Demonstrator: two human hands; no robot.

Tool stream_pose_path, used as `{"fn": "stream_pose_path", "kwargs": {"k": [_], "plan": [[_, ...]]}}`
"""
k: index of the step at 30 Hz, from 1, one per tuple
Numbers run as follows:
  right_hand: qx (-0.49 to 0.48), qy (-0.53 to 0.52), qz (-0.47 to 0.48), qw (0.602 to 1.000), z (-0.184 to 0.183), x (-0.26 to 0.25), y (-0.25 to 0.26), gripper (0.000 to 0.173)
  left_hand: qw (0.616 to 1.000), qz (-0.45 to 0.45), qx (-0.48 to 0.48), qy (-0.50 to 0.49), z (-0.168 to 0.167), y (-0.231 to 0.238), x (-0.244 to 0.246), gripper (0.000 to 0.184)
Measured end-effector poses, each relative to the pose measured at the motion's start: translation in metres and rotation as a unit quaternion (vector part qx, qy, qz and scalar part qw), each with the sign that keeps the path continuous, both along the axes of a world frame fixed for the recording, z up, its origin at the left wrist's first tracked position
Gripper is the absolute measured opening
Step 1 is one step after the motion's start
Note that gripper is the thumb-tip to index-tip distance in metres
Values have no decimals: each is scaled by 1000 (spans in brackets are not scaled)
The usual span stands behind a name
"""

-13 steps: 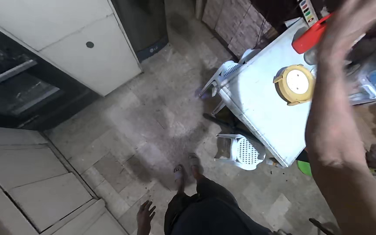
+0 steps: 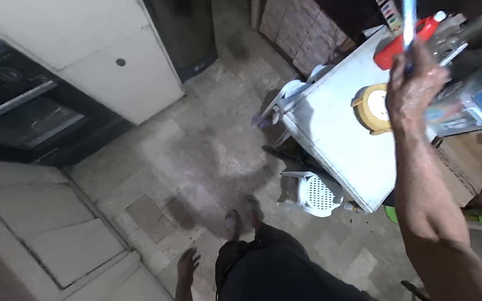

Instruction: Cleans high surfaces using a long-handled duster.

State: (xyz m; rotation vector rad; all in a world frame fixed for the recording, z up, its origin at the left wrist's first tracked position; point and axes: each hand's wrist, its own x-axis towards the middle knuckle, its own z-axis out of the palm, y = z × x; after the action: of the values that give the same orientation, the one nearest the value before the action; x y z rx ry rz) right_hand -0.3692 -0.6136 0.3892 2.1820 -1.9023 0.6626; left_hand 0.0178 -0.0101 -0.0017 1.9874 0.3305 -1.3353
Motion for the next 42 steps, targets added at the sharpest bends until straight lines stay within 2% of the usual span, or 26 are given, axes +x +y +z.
{"fn": "stream_pose_path", "kwargs": {"k": [4,7,13,17,22,24,26,31,33,38,42], "plan": [[-65,-86,40,993,-8,-4,17,50,999,2,-36,-19,4,-27,19,42],[-93,-138,44,985,-14,9,40,47,999,0,-35,-13,-4,-27,22,41],[-103,-221,87,966,-23,10,59,42,1000,3,12,28,-13,17,16,43],[-38,-263,70,961,-43,-1,67,42,998,0,45,48,-18,56,16,42],[0,-347,43,937,-54,10,91,43,995,-15,81,47,-19,62,38,40],[35,-345,27,937,-54,14,104,41,996,-24,81,37,-21,50,54,40],[8,-363,28,932,-57,18,103,42,996,-30,75,24,-20,31,71,40],[40,-395,-34,917,-70,38,109,39,998,-29,46,7,-19,-47,110,41],[31,-418,-38,907,-77,47,94,35,999,-33,38,5,-13,-81,121,42],[13,-427,-7,904,-92,62,46,38,997,-68,22,-9,4,-155,152,42],[27,-417,-11,908,-97,75,23,42,995,-94,40,-14,8,-195,176,42]]}}
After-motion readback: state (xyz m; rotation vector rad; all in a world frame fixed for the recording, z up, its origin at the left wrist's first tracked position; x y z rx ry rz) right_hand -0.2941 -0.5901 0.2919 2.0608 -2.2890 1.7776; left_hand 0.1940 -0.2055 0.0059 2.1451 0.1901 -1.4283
